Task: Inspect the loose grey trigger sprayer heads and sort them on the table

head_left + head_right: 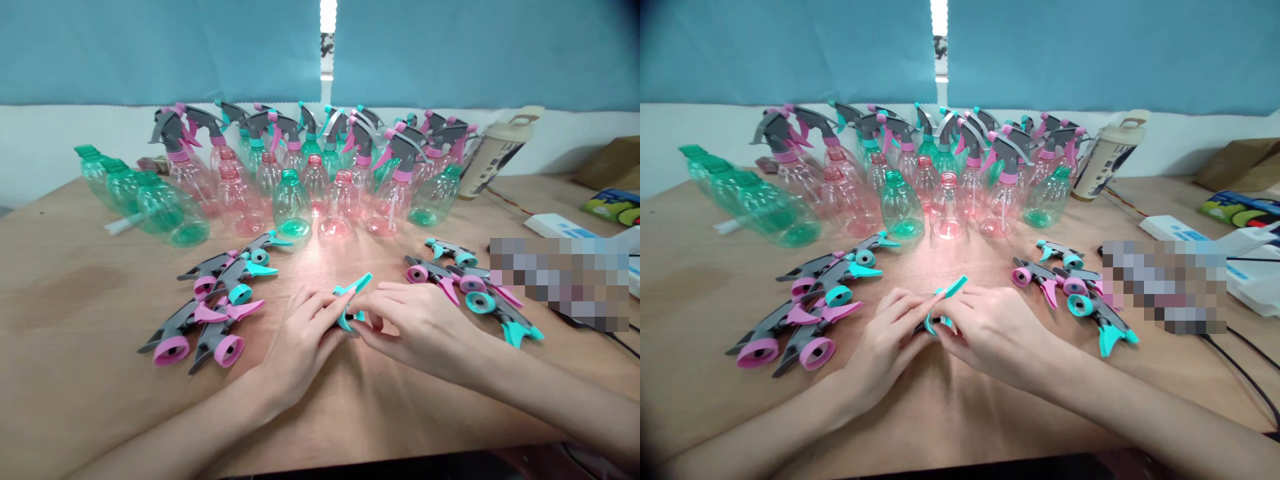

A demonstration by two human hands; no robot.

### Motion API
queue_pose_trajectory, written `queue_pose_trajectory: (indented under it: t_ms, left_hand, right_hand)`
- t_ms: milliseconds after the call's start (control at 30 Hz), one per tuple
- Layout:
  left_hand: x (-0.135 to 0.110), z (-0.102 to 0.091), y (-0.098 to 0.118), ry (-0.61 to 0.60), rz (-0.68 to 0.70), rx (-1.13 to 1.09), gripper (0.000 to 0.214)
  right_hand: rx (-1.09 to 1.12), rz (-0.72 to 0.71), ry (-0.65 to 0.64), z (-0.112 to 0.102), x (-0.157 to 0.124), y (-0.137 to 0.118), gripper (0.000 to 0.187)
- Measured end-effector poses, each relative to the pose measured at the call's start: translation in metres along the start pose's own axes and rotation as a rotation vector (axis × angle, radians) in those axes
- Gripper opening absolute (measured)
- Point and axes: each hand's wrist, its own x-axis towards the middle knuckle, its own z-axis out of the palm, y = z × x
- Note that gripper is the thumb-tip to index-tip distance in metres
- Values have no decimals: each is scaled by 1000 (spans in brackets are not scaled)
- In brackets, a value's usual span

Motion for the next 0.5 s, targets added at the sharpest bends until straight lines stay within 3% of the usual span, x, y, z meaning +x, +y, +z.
queue_pose_trajectory:
  t_ms: [133,333,500]
  left_hand:
    - [1,0,4,-6,5,-11,46]
    - [0,-1,6,-20,13,-23,48]
    - [-1,1,3,-20,12,-46,49]
  right_hand:
    - [-49,49,-46,-6,-3,1,11]
    - [-187,48,-255,-21,1,0,13]
    - [-200,24,-327,-17,2,-1,12]
